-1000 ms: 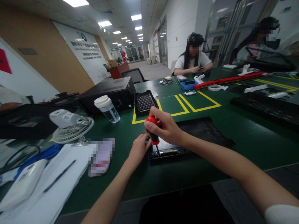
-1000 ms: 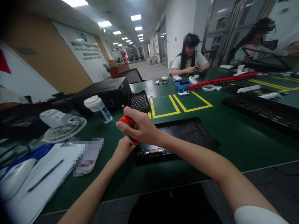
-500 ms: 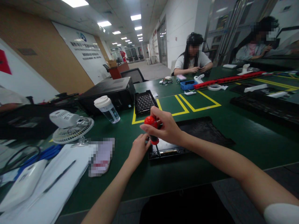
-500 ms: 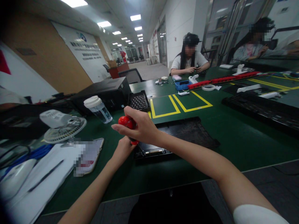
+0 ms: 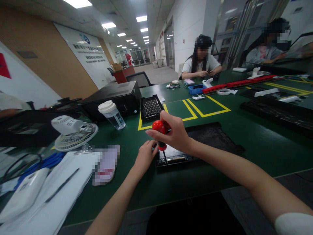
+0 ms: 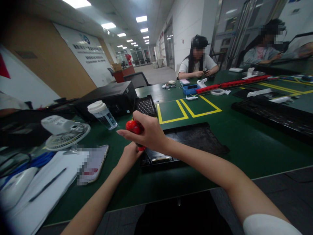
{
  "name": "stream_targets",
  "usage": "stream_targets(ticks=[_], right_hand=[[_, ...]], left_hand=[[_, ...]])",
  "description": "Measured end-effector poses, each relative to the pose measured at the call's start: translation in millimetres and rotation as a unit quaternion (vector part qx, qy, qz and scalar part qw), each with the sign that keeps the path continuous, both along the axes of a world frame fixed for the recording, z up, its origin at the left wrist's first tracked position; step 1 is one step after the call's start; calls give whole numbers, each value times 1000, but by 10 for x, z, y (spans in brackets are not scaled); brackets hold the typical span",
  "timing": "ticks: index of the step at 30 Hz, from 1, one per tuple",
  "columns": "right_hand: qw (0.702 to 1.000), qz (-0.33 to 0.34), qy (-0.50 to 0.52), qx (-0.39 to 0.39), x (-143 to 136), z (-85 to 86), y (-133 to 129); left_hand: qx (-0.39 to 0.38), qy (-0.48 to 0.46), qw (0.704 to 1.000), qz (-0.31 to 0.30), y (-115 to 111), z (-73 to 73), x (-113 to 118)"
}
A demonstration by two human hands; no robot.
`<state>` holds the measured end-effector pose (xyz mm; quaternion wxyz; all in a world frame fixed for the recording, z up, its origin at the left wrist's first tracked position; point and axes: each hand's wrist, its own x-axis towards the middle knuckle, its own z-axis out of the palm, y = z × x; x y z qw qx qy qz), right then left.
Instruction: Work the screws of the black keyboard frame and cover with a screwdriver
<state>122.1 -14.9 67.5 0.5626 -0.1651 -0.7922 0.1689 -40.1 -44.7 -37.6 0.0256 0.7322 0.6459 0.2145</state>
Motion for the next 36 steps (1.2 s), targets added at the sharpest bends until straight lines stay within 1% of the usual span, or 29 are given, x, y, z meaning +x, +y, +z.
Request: stream_targets(ticks=[6,10,14,16,19,21,23,24,25,27,28,29,30,32,34,36], right_hand=[[999,-34,7,30,-4,8,-4],[999,-24,1,26,-18,8,-4],[1000,1,-13,7,-29,5,36],[1000,13,-23,10,-22,9,69],[998,39,-40,42,4,27,115],[995,76,-48,50,20,44,132],[989,142,-50,8,22,54,138],[980,193,-44,-32,17,55,138],[963,255,-36,-80,9,52,139],[907,384,-16,-173,-13,42,147],[875,437,-7,-208,-22,36,154],[848,475,-2,-235,-30,32,162],[828,500,-1,-255,-34,29,171],[802,528,-6,-278,-37,28,190],[785,551,-5,-281,-36,24,204],[777,567,1,-274,-38,14,214]], left_hand=[[-6,-2,1000,1,12,-20,-9],[-2,-9,1000,0,7,-12,-4],[-4,-13,1000,2,-5,13,10],[-5,-14,1000,2,-3,11,9],[-6,-18,1000,-2,11,-15,-8],[-8,-22,1000,-7,20,-32,-21],[-7,-21,1000,-8,22,-37,-26],[-5,-18,1000,-6,21,-34,-24],[-3,-14,1000,-4,19,-29,-21],[0,-6,1000,1,16,-18,-14],[0,-3,1000,3,15,-14,-10],[-1,-3,1000,2,16,-12,-8],[-3,-4,1000,1,18,-13,-7],[-9,-10,1000,2,24,-18,-7],[-16,-19,1000,10,26,-21,-5],[-17,-19,999,19,23,-16,0]])
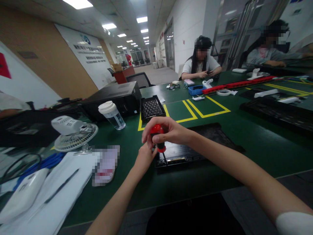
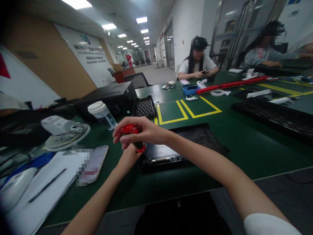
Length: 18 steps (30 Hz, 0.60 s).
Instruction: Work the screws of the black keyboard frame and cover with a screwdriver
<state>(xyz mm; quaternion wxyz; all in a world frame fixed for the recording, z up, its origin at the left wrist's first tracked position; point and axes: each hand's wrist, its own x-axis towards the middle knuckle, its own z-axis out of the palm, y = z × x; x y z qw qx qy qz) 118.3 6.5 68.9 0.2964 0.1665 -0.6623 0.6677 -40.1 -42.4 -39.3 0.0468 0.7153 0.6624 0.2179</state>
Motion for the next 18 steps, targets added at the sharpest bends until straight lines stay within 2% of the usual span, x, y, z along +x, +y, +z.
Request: stream_targets(ticks=[3,10,18], right_hand=[[1000,10,7,-9,-5,-23,18],[991,104,-23,-79,24,-18,90],[994,55,-48,-79,74,-22,132]], left_hand=[[11,10,1000,-7,-11,17,10],[23,41,999,-7,-14,4,8],[36,55,998,-9,-8,-24,-4]])
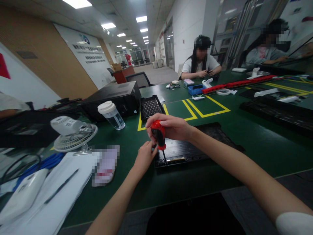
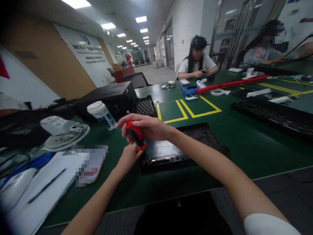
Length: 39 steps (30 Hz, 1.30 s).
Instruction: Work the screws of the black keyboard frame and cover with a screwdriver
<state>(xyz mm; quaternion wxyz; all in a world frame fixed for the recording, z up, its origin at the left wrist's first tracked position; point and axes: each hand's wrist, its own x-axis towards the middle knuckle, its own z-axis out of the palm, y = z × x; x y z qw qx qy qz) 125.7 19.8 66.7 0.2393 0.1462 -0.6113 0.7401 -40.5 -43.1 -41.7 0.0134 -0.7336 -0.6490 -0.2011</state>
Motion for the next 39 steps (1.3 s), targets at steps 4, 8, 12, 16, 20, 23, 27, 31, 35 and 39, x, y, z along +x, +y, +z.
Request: stream_targets(ticks=[4,8,12,16,20,23,27,31,35,39], right_hand=[[999,-26,-15,15,21,3,6],[998,-52,-17,14,48,-1,18],[998,-59,-20,16,80,-8,27],[996,-79,-10,46,85,-24,42],[992,-94,4,86,84,-38,54],[988,-110,5,112,103,-22,36],[982,-128,2,141,130,23,-15],[972,-160,16,173,131,50,-58],[963,-187,8,193,133,58,-78],[939,-246,3,239,142,77,-87]], left_hand=[[1,-13,1000,-5,3,0,-6],[10,-34,999,-24,12,-20,-17],[7,-41,999,-32,22,-40,-27],[5,-38,999,-30,20,-33,-25],[5,-37,999,-30,11,-13,-17],[9,-37,999,-27,5,-2,-9],[4,-38,999,-19,2,0,-1],[0,-33,999,-19,10,-10,-9],[-3,-38,999,-26,18,-17,-24],[-3,-45,998,-34,21,-20,-33]])
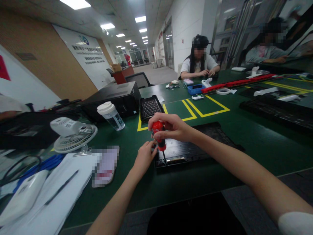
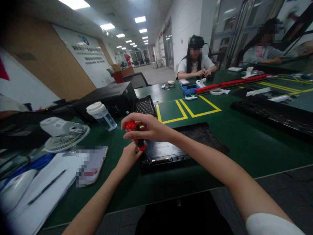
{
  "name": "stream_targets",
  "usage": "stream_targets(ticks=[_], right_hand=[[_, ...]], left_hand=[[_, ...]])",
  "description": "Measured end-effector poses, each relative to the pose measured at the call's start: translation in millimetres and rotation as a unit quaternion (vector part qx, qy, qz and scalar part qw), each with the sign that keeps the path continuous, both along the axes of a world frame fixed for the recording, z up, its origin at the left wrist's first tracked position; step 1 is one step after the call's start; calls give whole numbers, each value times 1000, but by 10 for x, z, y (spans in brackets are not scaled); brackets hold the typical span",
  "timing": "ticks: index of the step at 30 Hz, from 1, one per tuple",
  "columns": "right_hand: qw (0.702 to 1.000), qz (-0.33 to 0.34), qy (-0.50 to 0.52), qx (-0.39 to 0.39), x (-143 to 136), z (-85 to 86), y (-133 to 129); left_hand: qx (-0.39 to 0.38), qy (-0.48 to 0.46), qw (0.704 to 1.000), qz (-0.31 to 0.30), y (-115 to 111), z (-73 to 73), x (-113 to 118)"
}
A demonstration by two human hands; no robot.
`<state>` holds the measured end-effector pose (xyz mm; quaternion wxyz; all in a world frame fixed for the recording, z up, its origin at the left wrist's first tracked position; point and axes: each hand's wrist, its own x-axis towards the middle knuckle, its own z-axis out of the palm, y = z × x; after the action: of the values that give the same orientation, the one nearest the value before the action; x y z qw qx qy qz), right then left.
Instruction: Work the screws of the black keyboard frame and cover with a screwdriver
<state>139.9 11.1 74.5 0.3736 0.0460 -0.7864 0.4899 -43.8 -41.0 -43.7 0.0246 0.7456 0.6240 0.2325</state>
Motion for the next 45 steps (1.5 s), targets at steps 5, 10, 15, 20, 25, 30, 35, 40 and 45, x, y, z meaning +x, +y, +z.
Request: stream_targets(ticks=[5,10,15,20,25,30,35,40,45], right_hand=[[992,-92,17,89,-7,49,-11],[971,-160,38,173,-42,65,-12],[953,-203,50,220,-93,54,-11],[943,-229,49,234,-131,58,-20],[926,-266,60,260,-156,49,-37],[902,-317,69,283,-185,17,-40],[884,-351,62,304,-190,9,-50],[880,-360,50,305,-194,17,-88],[881,-361,27,304,-203,-2,-104]], left_hand=[[-9,14,1000,14,9,-15,-3],[-16,10,1000,12,10,-14,1],[-22,-1,1000,10,1,11,7],[-23,3,1000,7,2,15,6],[-23,7,1000,12,4,2,4],[-19,11,1000,13,3,0,8],[-19,7,1000,11,8,-11,6],[-18,-4,1000,6,16,-25,0],[-14,-1,1000,5,22,-43,-10]])
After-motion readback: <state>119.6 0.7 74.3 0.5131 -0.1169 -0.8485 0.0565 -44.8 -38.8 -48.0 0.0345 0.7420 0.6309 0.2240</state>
